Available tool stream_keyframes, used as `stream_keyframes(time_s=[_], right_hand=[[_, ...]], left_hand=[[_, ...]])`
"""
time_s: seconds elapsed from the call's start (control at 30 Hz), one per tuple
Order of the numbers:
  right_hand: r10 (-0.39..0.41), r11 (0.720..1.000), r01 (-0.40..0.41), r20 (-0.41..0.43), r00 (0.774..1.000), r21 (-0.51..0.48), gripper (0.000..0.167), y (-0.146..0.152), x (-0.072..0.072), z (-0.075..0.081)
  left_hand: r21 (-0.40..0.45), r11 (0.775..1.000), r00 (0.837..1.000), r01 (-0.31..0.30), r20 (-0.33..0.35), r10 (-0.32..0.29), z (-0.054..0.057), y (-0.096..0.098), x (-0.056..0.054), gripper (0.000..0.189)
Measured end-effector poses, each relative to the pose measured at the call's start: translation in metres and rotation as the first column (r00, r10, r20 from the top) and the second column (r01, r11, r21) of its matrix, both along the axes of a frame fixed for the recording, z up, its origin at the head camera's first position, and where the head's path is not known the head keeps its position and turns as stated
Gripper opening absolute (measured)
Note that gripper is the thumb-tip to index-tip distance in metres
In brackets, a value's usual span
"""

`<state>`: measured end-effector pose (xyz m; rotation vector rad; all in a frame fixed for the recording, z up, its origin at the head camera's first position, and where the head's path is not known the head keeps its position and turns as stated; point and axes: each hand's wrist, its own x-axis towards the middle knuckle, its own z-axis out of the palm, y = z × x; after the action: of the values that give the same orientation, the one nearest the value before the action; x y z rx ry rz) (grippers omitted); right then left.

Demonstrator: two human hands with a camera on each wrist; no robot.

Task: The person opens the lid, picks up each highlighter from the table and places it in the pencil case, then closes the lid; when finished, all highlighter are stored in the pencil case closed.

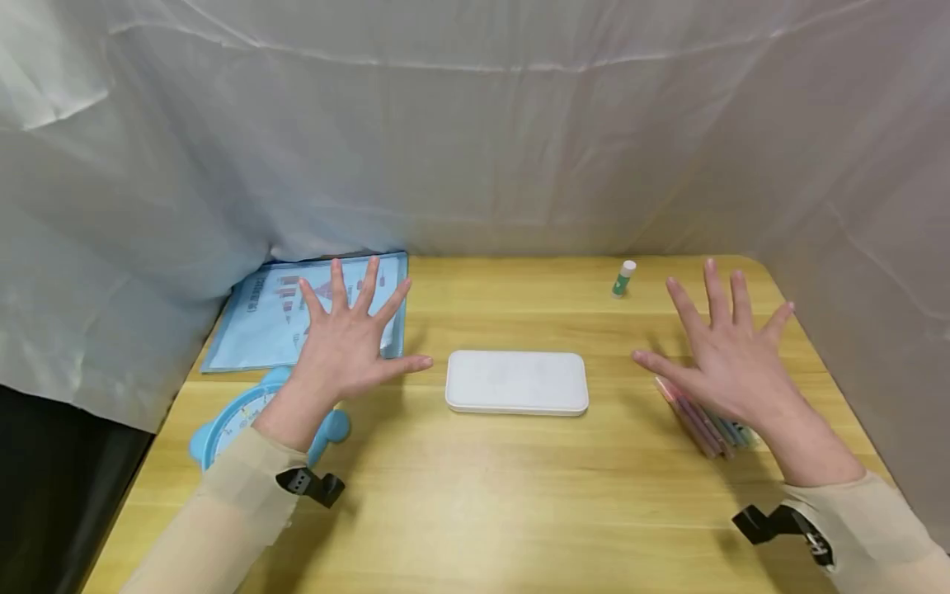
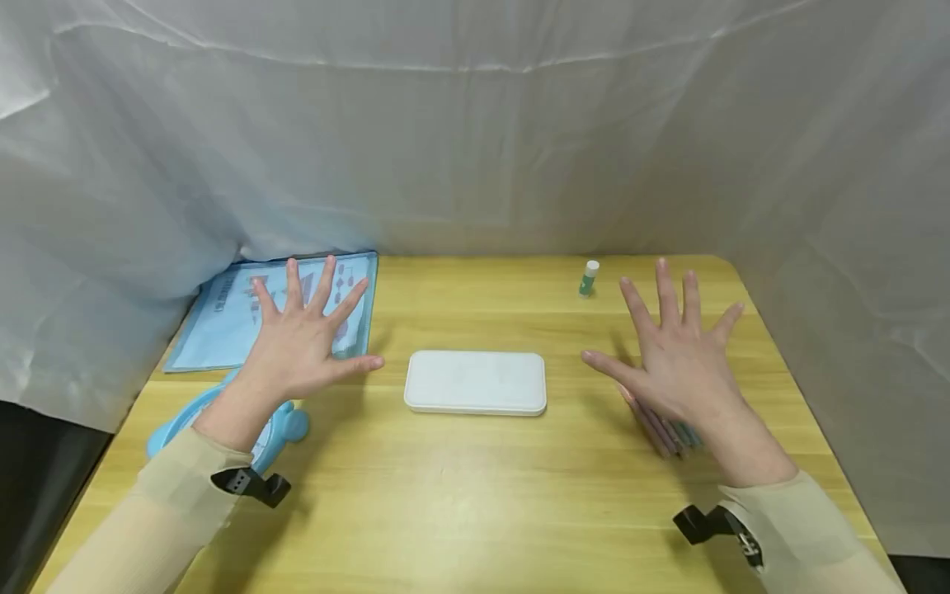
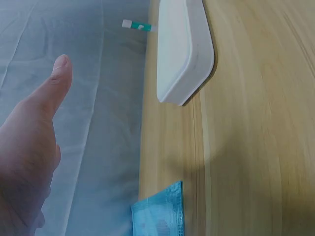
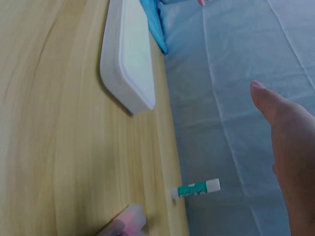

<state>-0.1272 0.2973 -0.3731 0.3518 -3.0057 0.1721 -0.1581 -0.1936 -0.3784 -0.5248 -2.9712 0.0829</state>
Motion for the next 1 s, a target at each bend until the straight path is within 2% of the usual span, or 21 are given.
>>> stream_keyframes(time_s=[0.27, 0.43, 0.57, 0.67, 0.8, 0.87, 0.9, 0.93, 1.0], right_hand=[[0.061, 0.998, -0.061, 0.013, 0.998, 0.017, 0.109, -0.022, 0.006, 0.01], [0.134, 0.991, -0.134, -0.021, 0.991, 0.002, 0.107, -0.037, 0.01, 0.012], [0.214, 0.975, -0.216, -0.046, 0.976, -0.045, 0.108, -0.048, 0.013, 0.012], [0.268, 0.954, -0.273, -0.061, 0.962, -0.121, 0.106, -0.055, 0.014, 0.011], [0.315, 0.916, -0.323, -0.071, 0.946, -0.239, 0.098, -0.062, 0.012, 0.009], [0.32, 0.899, -0.326, -0.069, 0.945, -0.292, 0.095, -0.064, 0.01, 0.009], [0.318, 0.89, -0.321, -0.064, 0.946, -0.324, 0.094, -0.065, 0.009, 0.009], [0.318, 0.878, -0.318, -0.059, 0.946, -0.359, 0.093, -0.065, 0.009, 0.008], [0.315, 0.852, -0.304, -0.048, 0.948, -0.425, 0.092, -0.066, 0.007, 0.007]], left_hand=[[-0.033, 0.999, 0.999, 0.005, 0.045, -0.003, 0.002, 0.009, 0.01, 0.12], [-0.026, 0.999, 0.997, 0.031, 0.075, -0.029, 0.005, 0.018, 0.018, 0.118], [0.064, 0.996, 0.988, 0.062, 0.138, -0.07, 0.005, 0.026, 0.026, 0.113], [0.172, 0.981, 0.978, 0.086, 0.173, -0.116, 0.002, 0.033, 0.03, 0.107], [0.312, 0.946, 0.975, 0.085, 0.172, -0.144, -0.005, 0.041, 0.032, 0.092], [0.394, 0.916, 0.976, 0.072, 0.159, -0.145, -0.01, 0.043, 0.032, 0.081], [0.447, 0.893, 0.976, 0.055, 0.165, -0.143, -0.013, 0.044, 0.031, 0.075], [0.51, 0.86, 0.973, 0.035, 0.179, -0.146, -0.015, 0.045, 0.031, 0.07], [0.639, 0.769, 0.963, -0.013, 0.215, -0.162, -0.021, 0.046, 0.029, 0.061]])
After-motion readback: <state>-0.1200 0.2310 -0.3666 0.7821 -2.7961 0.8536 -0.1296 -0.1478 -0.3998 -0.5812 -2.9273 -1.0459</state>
